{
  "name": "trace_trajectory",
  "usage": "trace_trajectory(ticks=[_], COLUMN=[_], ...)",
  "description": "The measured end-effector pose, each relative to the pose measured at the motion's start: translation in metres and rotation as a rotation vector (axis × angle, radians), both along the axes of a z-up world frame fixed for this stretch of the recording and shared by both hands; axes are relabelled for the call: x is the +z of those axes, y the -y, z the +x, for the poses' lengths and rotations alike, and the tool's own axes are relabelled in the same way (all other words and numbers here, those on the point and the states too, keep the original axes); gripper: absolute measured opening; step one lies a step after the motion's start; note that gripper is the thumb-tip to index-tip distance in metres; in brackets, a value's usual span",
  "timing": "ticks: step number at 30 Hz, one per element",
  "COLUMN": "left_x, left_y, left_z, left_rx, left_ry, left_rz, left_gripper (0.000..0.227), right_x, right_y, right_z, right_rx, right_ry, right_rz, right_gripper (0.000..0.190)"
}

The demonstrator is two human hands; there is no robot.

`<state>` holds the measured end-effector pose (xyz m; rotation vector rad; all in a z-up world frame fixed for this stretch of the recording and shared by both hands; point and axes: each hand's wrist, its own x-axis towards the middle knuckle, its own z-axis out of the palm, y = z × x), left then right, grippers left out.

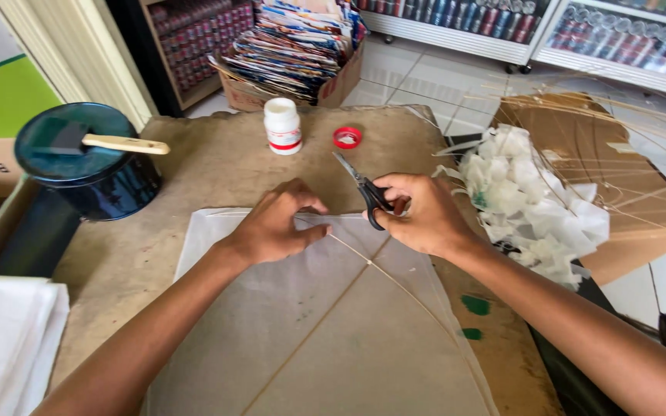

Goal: Trimming excess paper from the edges of a kite frame using scissors.

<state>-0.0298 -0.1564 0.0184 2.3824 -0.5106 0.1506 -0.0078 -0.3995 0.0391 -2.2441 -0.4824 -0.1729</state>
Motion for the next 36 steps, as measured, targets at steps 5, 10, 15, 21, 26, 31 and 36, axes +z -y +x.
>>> trace_trajectory(ticks=[5,10,15,21,26,31,36], left_x=[0.001,0.01,-0.016,-0.035,-0.03,-0.027,-0.024], left_y=[-0.046,-0.069,-0.087,-0.086,-0.078,-0.058,-0.031], left_z=[-0.039,-0.075,-0.077,-0.063,-0.043,-0.02,-0.007], left_rx=[0.162,0.257,0.289,0.263,0.227,0.134,0.029], left_ry=[0.001,-0.078,-0.063,-0.041,-0.041,-0.023,0.011], left_rz=[0.166,0.33,0.445,0.392,0.358,0.267,0.219], left_gripper=[0.045,0.065,0.059,0.058,0.053,0.047,0.044], right_x=[-0.014,-0.038,-0.045,-0.037,-0.017,-0.005,0.002], right_y=[-0.049,-0.068,-0.071,-0.072,-0.066,-0.05,-0.04], right_z=[0.011,0.009,0.0,-0.003,-0.011,-0.015,-0.013], right_rx=[0.116,0.171,0.087,0.021,-0.001,-0.01,-0.093], right_ry=[-0.042,-0.095,-0.098,-0.121,-0.199,-0.262,-0.2], right_rz=[0.057,0.018,-0.025,-0.116,-0.17,-0.23,-0.167], right_gripper=[0.049,0.047,0.044,0.043,0.043,0.046,0.048])
